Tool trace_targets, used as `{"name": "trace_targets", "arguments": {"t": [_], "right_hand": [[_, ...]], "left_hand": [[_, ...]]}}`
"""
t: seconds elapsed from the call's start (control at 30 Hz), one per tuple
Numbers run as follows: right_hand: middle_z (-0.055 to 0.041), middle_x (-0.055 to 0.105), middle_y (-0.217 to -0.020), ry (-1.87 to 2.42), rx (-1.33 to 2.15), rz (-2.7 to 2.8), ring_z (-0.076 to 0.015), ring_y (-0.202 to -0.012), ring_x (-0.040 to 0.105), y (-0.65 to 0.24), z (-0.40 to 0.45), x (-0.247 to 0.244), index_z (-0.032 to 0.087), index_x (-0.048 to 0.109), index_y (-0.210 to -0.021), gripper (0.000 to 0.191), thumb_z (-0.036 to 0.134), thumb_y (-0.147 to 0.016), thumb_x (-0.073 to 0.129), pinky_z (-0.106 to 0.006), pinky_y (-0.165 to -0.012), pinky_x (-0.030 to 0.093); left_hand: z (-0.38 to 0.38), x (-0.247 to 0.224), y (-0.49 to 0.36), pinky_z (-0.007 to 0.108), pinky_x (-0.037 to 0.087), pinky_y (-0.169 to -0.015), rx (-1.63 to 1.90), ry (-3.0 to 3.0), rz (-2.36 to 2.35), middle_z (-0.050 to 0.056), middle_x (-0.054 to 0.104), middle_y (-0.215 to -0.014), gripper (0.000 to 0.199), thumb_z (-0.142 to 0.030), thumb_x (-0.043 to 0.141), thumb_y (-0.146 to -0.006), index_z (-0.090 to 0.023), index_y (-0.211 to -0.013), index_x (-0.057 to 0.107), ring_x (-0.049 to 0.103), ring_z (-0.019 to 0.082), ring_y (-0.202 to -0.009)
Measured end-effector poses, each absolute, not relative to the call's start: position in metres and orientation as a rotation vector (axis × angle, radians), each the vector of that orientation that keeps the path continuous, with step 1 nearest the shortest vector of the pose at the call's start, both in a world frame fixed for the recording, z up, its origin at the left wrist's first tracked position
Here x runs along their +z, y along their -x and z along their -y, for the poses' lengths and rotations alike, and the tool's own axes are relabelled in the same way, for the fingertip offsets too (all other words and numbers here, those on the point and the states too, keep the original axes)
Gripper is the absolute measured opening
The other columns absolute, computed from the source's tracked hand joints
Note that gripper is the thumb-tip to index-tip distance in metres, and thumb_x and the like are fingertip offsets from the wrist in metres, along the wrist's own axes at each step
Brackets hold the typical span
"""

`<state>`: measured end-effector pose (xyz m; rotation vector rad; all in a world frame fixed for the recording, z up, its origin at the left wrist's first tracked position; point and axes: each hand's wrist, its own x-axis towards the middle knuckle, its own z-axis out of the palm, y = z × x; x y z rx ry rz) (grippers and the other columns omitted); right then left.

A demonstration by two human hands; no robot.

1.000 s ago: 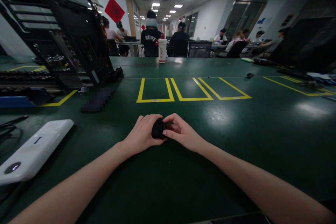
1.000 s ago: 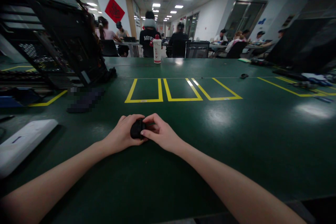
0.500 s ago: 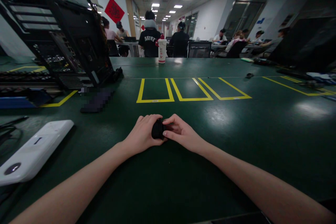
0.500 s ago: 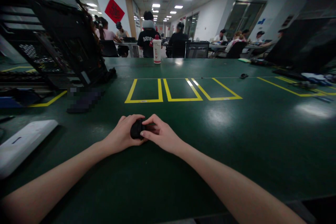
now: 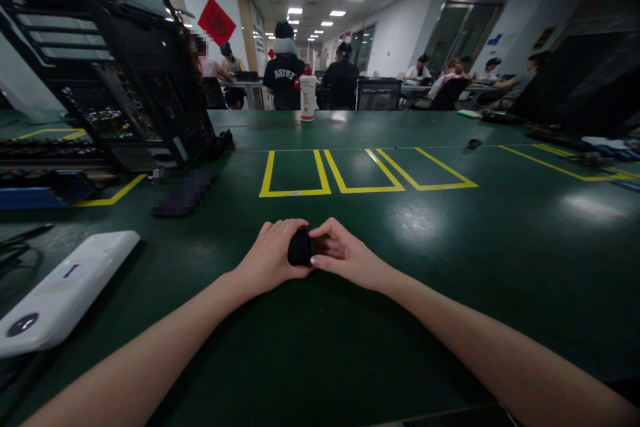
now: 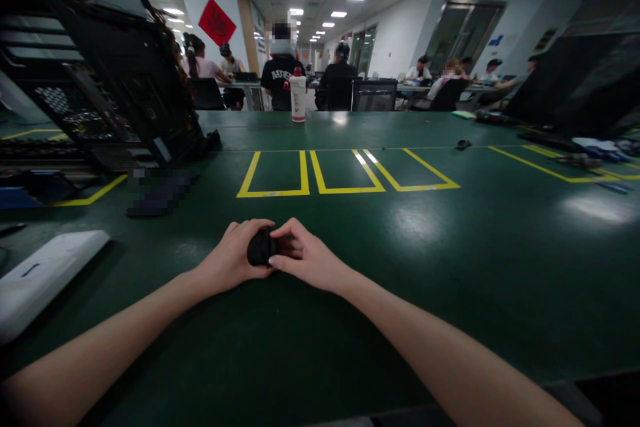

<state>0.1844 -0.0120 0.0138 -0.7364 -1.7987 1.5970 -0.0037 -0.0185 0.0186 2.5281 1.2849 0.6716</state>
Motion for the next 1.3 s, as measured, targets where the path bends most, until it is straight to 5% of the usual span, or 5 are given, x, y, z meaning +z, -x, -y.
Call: {"name": "trace_targets", "arguments": {"t": [0.53,0.77,1.17,1.3], "right_hand": [[-0.0024,0.050,-0.108,0.713,1.632,1.777,-0.0170,-0.106,0.052,-0.185,0.010,0.012,0.022,0.042,-0.102,0.038,0.014,-0.072,0.063,-0.038,-0.093,0.043],[-0.0025,0.051,-0.104,0.767,1.503,1.794,-0.0177,-0.100,0.055,-0.182,0.011,0.012,0.022,0.046,-0.098,0.023,0.024,-0.078,0.057,-0.037,-0.084,0.048],[-0.0030,0.050,-0.108,0.709,1.573,1.807,-0.0172,-0.106,0.052,-0.185,0.010,0.010,0.022,0.043,-0.102,0.035,0.015,-0.073,0.061,-0.039,-0.093,0.042],[-0.0025,0.051,-0.104,0.735,1.527,1.801,-0.0174,-0.101,0.055,-0.183,0.011,0.010,0.022,0.045,-0.098,0.025,0.021,-0.077,0.058,-0.038,-0.087,0.047]], "left_hand": [[0.019,0.021,0.003,0.039,0.035,-0.080,0.662,-2.528,-1.290,0.007,0.054,-0.107,0.054,-0.031,0.064,-0.068,-0.021,-0.114,0.038,0.051,0.026,-0.098],[0.016,0.013,0.003,0.037,0.035,-0.078,0.734,-2.553,-1.290,0.006,0.054,-0.105,0.056,-0.036,0.065,-0.067,-0.020,-0.113,0.039,0.052,0.025,-0.095],[0.015,0.011,0.004,0.037,0.035,-0.078,0.692,-2.547,-1.311,0.006,0.053,-0.106,0.058,-0.032,0.066,-0.065,-0.021,-0.114,0.037,0.050,0.025,-0.097],[0.015,0.011,0.004,0.036,0.035,-0.078,0.714,-2.548,-1.293,0.006,0.053,-0.105,0.056,-0.034,0.065,-0.067,-0.021,-0.113,0.037,0.051,0.024,-0.095]]}}
